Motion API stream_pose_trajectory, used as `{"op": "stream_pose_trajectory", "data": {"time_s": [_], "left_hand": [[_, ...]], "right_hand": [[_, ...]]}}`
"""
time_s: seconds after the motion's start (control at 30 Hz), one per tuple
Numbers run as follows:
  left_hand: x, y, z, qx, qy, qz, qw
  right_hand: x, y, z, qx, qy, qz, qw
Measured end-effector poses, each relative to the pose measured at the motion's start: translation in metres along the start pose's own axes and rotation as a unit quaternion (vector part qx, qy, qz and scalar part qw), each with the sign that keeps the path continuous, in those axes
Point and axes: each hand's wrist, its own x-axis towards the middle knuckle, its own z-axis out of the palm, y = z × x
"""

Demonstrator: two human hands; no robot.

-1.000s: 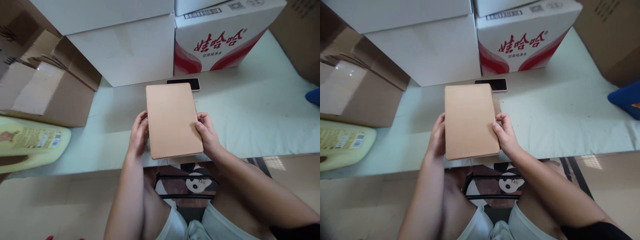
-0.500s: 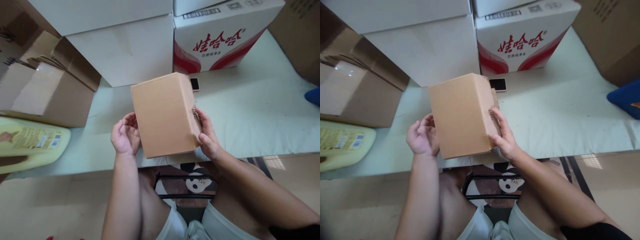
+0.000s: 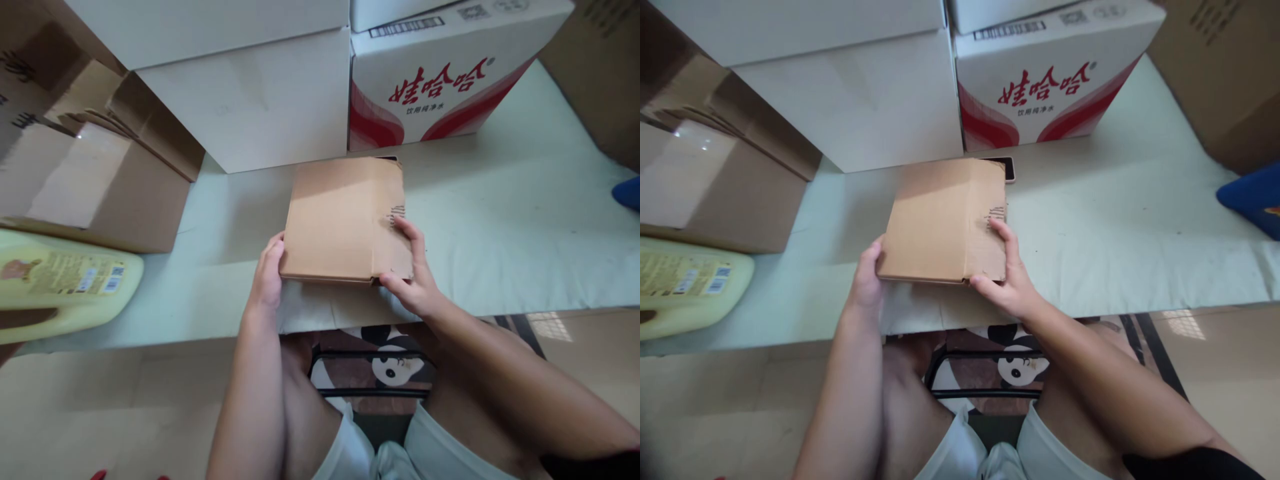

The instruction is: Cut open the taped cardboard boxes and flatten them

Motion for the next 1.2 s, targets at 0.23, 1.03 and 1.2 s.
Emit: {"op": "stream_pose_trajectory", "data": {"time_s": [0.23, 1.03, 1.2], "left_hand": [[0.003, 0.013, 0.009, -0.073, 0.052, -0.003, 0.996], [-0.001, 0.016, 0.007, -0.071, -0.028, -0.042, 0.996], [-0.001, 0.012, 0.005, -0.045, -0.043, 0.004, 0.998]], "right_hand": [[0.001, 0.000, 0.002, 0.013, 0.025, 0.009, 1.000], [0.004, 0.015, 0.002, 0.047, 0.056, 0.095, 0.993], [0.005, 0.014, 0.001, 0.050, 0.068, 0.094, 0.992]]}}
